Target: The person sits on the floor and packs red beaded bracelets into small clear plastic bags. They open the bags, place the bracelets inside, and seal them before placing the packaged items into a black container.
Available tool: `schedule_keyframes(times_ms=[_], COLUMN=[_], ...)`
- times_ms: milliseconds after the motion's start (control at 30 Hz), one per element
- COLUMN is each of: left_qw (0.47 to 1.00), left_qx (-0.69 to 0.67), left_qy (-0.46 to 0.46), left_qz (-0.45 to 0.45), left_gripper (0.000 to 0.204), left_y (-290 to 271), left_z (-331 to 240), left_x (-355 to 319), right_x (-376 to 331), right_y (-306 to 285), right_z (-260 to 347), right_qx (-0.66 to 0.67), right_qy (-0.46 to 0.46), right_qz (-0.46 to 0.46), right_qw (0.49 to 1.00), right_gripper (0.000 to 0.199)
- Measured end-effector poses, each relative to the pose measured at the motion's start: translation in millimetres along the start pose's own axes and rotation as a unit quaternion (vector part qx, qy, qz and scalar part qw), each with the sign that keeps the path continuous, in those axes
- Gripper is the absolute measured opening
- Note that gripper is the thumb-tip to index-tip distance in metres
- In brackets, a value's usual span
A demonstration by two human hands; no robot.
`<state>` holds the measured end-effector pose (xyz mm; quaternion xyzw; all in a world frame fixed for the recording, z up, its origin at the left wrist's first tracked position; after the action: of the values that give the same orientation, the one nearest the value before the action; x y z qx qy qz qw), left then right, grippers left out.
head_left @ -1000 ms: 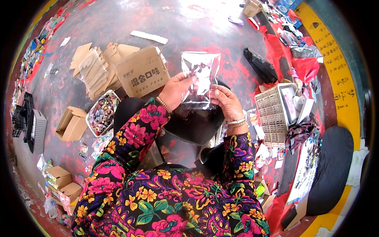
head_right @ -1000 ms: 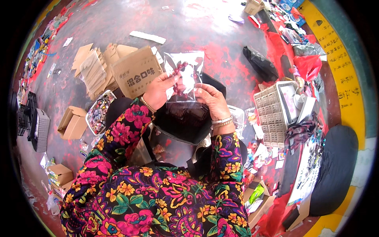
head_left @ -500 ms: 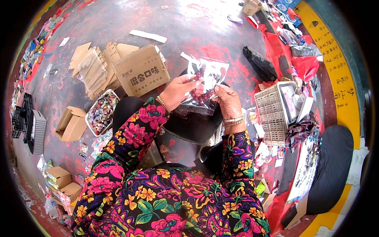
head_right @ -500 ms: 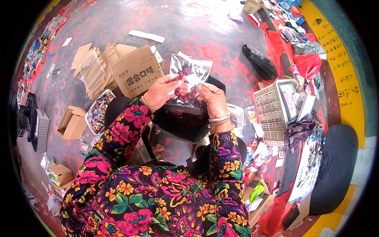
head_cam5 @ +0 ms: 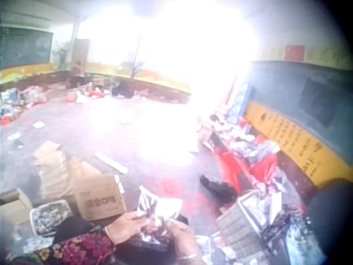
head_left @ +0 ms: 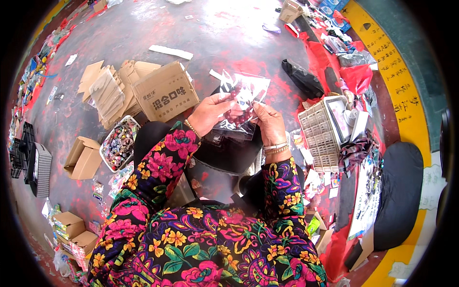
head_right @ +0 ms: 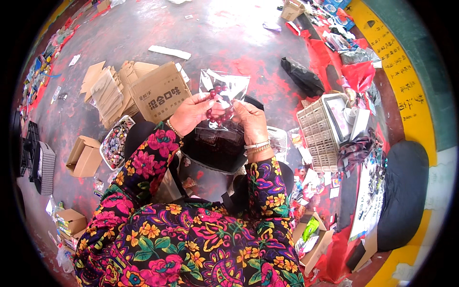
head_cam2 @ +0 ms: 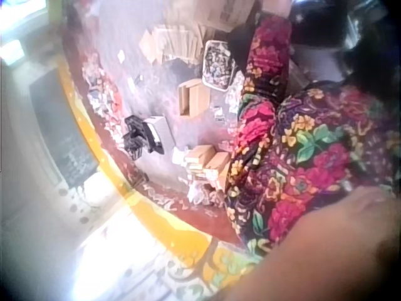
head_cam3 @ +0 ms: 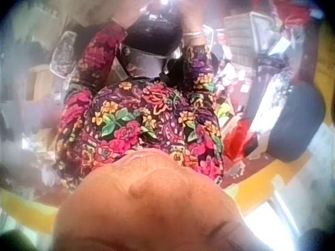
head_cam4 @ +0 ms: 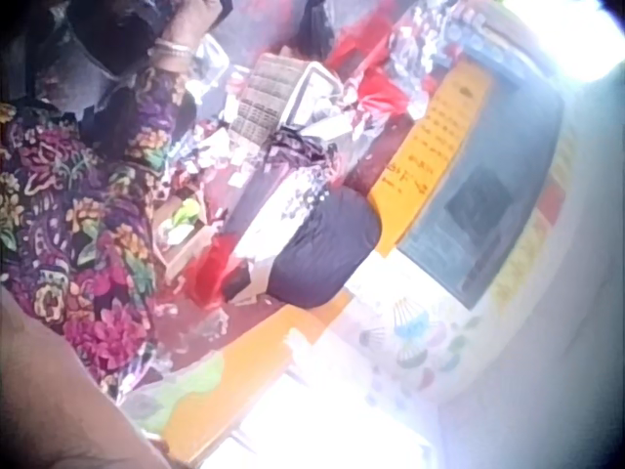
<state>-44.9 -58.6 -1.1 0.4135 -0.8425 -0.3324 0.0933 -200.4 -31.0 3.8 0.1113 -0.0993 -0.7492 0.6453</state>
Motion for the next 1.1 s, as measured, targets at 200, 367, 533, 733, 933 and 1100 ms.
schedule_keyframes(times_ms=[200, 367, 533, 733, 933, 1100], left_qw=[1.000, 1.000, 0.998, 0.999, 1.000, 0.999], left_qx=[0.004, 0.001, -0.036, -0.031, -0.013, -0.031], left_qy=[-0.017, -0.025, 0.003, 0.004, 0.006, 0.008], left_qz=[0.026, 0.019, 0.049, 0.031, -0.004, -0.035], left_gripper=[0.021, 0.020, 0.020, 0.020, 0.021, 0.022], left_y=[13, 10, 20, -5, -5, -10], left_z=[0, 8, 7, 5, -3, -7], left_x=[0, 3, -6, 0, -11, -17], right_x=[-14, -21, -25, -12, -6, -5], right_y=[-5, -8, -8, 8, 13, 19], right_z=[22, 19, 13, 1, -7, -13], right_qx=[-0.111, -0.120, -0.069, 0.011, 0.035, 0.051], right_qy=[-0.161, -0.198, -0.214, -0.185, -0.187, -0.163], right_qz=[-0.099, -0.123, -0.093, -0.093, -0.080, -0.084], right_qw=[0.976, 0.965, 0.970, 0.978, 0.979, 0.982], right_gripper=[0.011, 0.006, 0.008, 0.008, 0.010, 0.010])
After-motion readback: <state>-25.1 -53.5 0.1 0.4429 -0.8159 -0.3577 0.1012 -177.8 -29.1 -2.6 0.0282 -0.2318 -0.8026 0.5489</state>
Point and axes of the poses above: each hand's wrist, its own x-axis towards the middle knuckle, its own y-axis out of the palm, z = x × y, the point moved 7 cm from there along x, towards the middle knuckle, and after that the axes turned 7 degrees about -y, right-handed, at the moved point
